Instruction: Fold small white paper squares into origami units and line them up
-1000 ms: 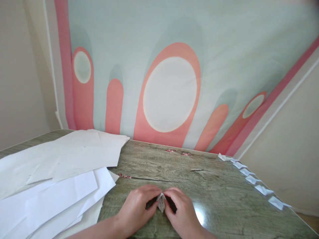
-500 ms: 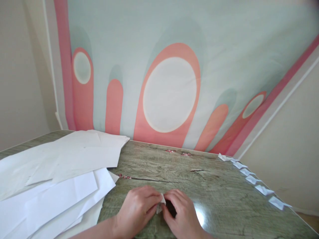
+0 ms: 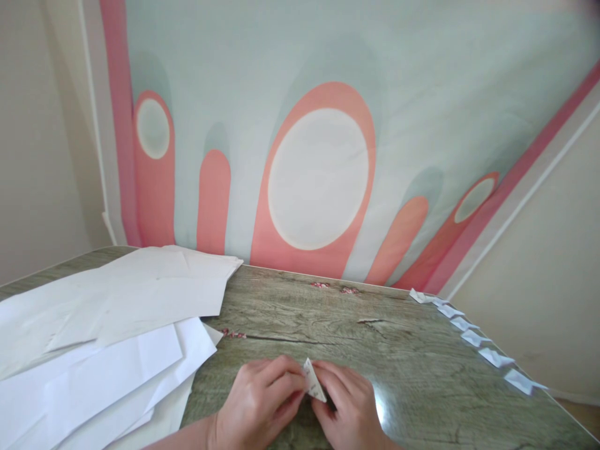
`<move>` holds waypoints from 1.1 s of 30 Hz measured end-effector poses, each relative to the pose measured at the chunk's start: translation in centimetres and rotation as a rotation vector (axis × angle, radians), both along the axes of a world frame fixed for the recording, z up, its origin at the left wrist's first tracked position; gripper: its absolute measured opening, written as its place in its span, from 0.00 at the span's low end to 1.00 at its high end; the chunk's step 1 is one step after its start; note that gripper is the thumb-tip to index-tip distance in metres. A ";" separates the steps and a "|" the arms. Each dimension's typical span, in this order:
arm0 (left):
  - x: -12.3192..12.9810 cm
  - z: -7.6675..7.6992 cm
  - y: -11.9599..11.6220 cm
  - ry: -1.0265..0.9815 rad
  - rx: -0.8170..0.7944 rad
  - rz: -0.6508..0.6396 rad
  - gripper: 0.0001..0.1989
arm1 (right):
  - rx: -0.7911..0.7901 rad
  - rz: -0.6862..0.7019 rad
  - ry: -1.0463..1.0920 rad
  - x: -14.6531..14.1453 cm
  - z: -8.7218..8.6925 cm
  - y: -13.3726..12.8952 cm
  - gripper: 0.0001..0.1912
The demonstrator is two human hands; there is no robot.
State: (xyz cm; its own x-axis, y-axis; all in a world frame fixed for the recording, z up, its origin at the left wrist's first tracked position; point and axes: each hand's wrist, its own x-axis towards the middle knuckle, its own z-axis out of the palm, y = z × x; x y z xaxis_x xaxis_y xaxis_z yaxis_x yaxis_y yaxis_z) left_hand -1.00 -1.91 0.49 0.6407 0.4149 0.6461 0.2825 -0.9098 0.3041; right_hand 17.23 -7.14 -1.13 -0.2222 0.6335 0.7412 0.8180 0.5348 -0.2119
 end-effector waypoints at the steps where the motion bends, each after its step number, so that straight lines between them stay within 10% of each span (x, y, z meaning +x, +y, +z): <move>1: 0.0 0.0 0.0 -0.015 -0.012 -0.012 0.08 | 0.016 0.014 -0.012 0.1 0.1 0.0 0.19; 33: -0.4 0.5 -0.6 -0.070 -0.071 -0.121 0.17 | 0.185 0.097 0.105 -0.2 1.3 -0.4 0.08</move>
